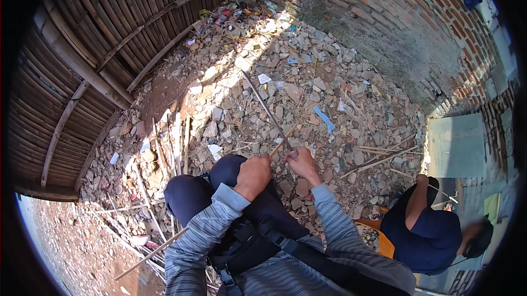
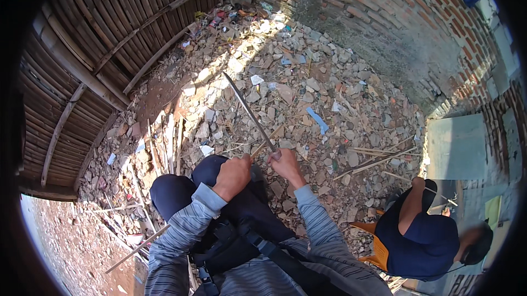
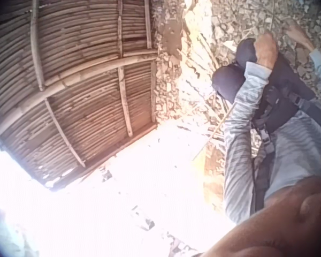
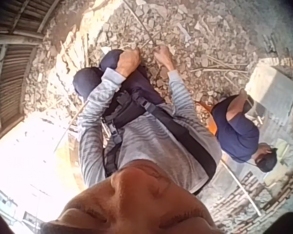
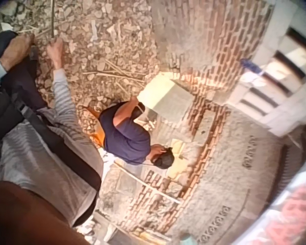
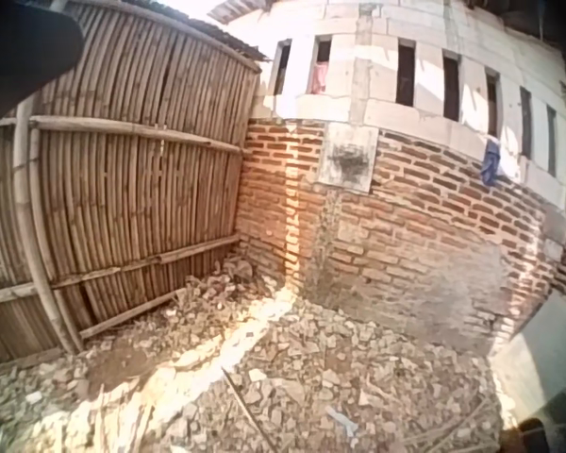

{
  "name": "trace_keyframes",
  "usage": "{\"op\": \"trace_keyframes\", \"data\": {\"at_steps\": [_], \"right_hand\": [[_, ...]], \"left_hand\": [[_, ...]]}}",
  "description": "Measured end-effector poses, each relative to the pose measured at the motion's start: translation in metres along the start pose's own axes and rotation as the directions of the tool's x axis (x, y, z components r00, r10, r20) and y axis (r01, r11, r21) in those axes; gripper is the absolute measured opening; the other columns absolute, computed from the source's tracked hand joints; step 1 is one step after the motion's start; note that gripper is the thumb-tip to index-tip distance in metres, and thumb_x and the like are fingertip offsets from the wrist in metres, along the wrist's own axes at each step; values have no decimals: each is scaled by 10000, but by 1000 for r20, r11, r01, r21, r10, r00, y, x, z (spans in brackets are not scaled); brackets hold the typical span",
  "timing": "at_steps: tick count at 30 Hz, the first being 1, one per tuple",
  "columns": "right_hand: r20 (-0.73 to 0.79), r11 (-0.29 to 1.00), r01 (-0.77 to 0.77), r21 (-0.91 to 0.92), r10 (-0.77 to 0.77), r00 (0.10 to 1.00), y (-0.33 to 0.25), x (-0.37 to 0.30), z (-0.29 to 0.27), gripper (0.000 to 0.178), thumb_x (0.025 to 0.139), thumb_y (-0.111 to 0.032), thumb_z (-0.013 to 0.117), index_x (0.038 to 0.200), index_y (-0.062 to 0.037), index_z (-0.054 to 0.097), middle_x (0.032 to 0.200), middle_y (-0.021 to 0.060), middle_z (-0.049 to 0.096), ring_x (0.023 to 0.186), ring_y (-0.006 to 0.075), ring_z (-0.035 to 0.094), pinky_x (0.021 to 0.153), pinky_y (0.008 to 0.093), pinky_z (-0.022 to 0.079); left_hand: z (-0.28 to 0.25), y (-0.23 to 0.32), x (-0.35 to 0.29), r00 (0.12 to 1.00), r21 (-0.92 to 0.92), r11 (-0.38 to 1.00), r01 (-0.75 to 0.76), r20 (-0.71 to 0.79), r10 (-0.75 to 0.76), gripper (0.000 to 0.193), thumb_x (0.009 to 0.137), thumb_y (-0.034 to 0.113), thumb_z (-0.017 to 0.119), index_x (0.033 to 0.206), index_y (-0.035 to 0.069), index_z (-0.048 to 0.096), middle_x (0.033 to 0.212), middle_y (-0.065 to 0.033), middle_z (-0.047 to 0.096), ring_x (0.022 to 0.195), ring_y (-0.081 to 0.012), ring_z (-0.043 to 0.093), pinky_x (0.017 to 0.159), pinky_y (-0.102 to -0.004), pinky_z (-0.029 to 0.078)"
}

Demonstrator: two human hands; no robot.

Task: The person holds a bamboo strip and scrapes along its length with a machete, shaving and smoothing the strip.

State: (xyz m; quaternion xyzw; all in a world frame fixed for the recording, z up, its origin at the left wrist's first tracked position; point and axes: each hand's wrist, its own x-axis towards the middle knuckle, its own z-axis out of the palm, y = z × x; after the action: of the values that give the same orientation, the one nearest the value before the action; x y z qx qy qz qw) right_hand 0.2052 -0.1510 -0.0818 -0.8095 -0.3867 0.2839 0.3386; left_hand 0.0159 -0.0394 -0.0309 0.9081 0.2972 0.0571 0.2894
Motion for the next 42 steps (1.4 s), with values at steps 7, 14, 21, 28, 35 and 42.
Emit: {"op": "trace_keyframes", "data": {"at_steps": [7,14,21,28,35,42], "right_hand": [[53,992,69,-107,-63,997,11,-4,13,163,845,-109,646,822,-91,806,794,166,735,782,343,724,718,452,548],[-58,997,-20,-70,16,998,28,18,7,155,819,-65,649,831,-65,803,788,116,756,781,245,740,750,370,559],[93,997,38,-62,-33,995,19,5,21,168,825,-81,644,823,-99,811,803,141,752,797,289,734,742,418,556],[-21,998,-49,-37,48,999,50,29,14,114,807,-23,672,825,-7,783,814,102,774,815,211,749,818,343,579],[60,995,75,-67,-71,996,33,11,23,131,826,-83,655,812,-40,778,780,97,753,745,222,720,713,359,552],[32,785,-510,353,534,845,140,32,2,119,858,-63,669,915,-16,762,652,44,598,546,143,523,488,320,385]], "left_hand": [[3,5,-5,996,211,975,-69,-45,80,134,951,102,553,975,-16,611,772,-192,735,710,-366,758,595,-462,612],[11,6,-4,995,246,966,-76,-49,91,150,905,102,601,1002,-12,596,773,-188,719,694,-357,742,582,-457,588],[12,1,-10,996,241,969,-60,-54,75,132,912,103,589,977,-12,595,748,-184,713,673,-357,739,573,-456,587],[16,0,-5,994,226,970,-87,-49,101,125,908,96,587,961,-16,604,745,-188,714,669,-355,740,569,-465,583],[11,2,-6,994,242,965,-97,-19,105,133,888,97,613,966,-11,606,740,-188,713,678,-358,740,576,-470,583],[-3,11,-12,985,204,970,-134,-76,152,136,950,104,558,919,1,642,732,-179,727,665,-329,753,560,-445,595]]}}
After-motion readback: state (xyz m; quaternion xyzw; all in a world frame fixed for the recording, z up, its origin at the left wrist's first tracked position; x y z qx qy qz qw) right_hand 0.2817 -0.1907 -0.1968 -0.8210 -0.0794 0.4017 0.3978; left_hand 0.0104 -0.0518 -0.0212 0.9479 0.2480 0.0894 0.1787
